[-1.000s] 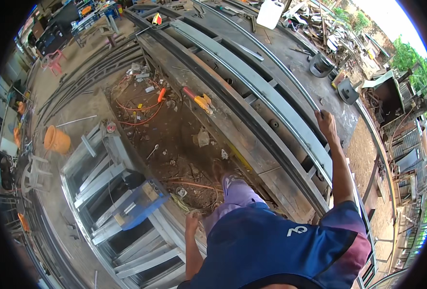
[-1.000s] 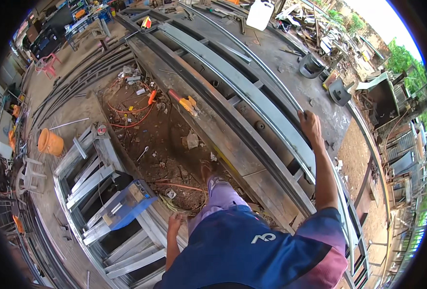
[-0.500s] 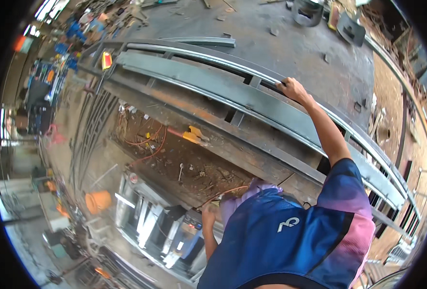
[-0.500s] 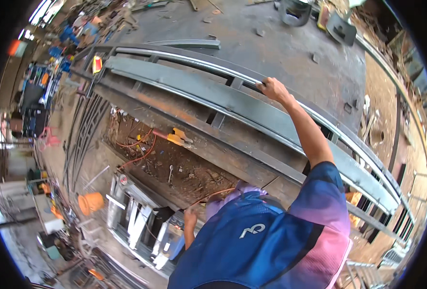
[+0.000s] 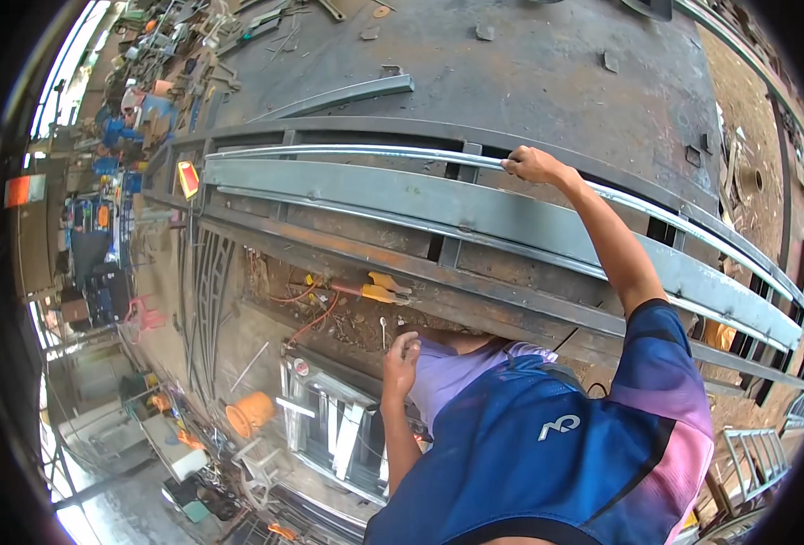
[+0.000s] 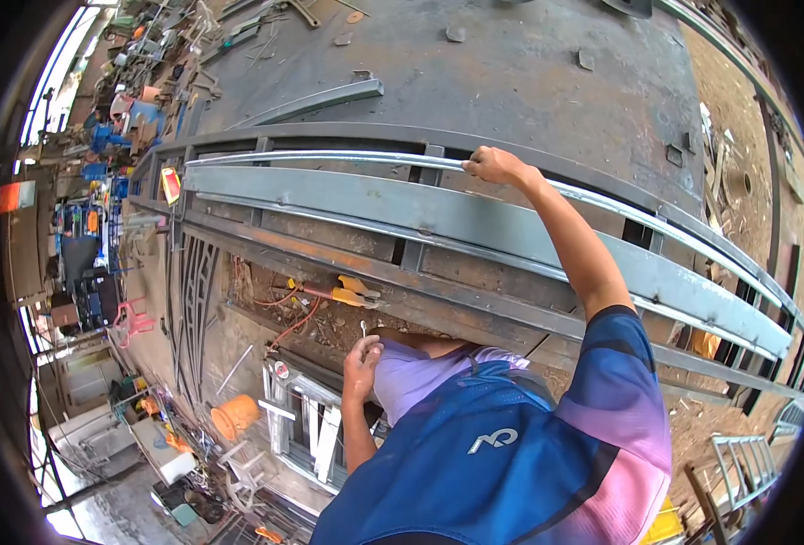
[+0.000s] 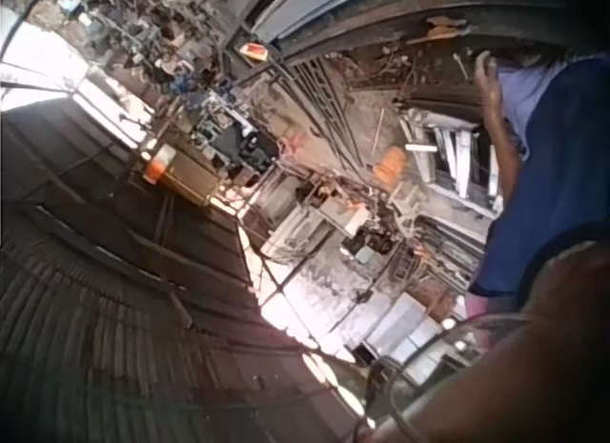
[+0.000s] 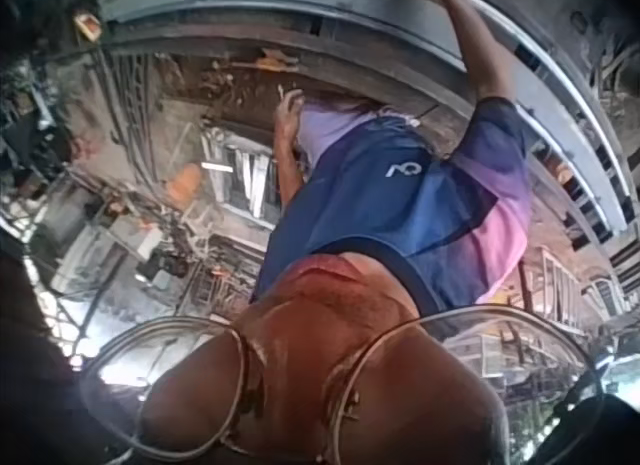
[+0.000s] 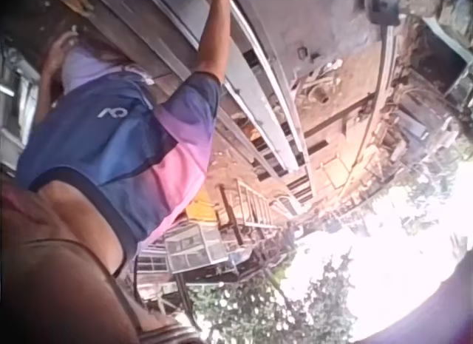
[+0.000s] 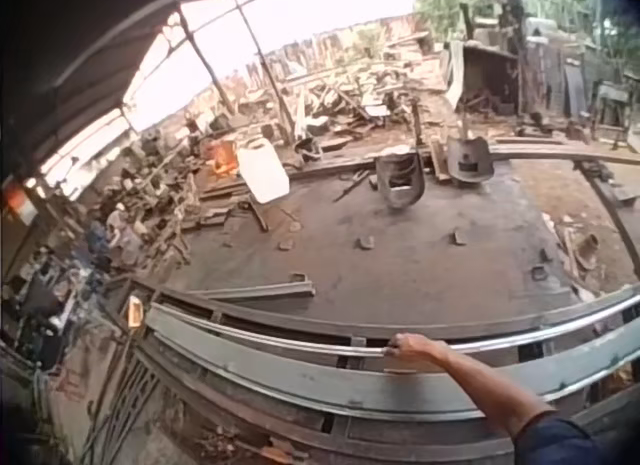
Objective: Welding together metal beams to assemble a large metal structure.
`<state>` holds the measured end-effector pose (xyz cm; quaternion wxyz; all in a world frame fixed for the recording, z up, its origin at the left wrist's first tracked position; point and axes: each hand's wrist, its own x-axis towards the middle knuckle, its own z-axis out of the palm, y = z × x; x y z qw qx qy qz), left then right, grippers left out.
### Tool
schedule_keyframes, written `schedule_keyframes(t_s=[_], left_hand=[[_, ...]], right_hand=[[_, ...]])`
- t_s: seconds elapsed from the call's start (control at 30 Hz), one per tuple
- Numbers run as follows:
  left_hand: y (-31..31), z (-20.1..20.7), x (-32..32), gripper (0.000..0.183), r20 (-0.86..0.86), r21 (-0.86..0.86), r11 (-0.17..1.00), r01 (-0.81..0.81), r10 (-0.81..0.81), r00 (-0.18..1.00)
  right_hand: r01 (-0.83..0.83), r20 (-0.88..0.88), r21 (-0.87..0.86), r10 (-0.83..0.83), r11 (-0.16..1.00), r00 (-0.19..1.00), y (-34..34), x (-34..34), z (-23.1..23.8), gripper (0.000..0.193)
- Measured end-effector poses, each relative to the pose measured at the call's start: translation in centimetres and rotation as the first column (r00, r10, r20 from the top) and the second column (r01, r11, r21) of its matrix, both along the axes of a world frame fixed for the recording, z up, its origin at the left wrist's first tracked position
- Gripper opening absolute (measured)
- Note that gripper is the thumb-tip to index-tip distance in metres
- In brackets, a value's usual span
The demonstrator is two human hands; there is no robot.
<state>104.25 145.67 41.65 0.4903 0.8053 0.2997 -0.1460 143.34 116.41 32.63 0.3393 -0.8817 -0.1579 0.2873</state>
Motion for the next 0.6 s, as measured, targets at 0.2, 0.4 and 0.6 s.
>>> schedule_keyframes(t_s=[0.2, 0.4, 0.6], left_hand=[[1.0, 3.5, 10.2, 0.033, 0.072, 0.015, 0.944, 0.329, -0.329, 0.942], [5.1, 4.2, 23.5, 0.033, 0.210, 0.250, 0.793, 0.556, -0.605, 0.768], [6.2, -2.5, 37.8, 0.031, 0.285, 0.372, 0.679, 0.633, -0.732, 0.619]], right_hand=[[0.062, 0.152, -0.099, -0.047, 0.993, 0.987, -1.7, -1.4, -0.3, 0.035], [0.318, 0.371, -0.070, -0.271, 0.946, 0.888, -3.1, -5.4, 1.8, 0.024], [0.436, 0.431, -0.167, -0.332, 0.884, 0.839, -6.6, -6.2, -0.2, 0.025]])
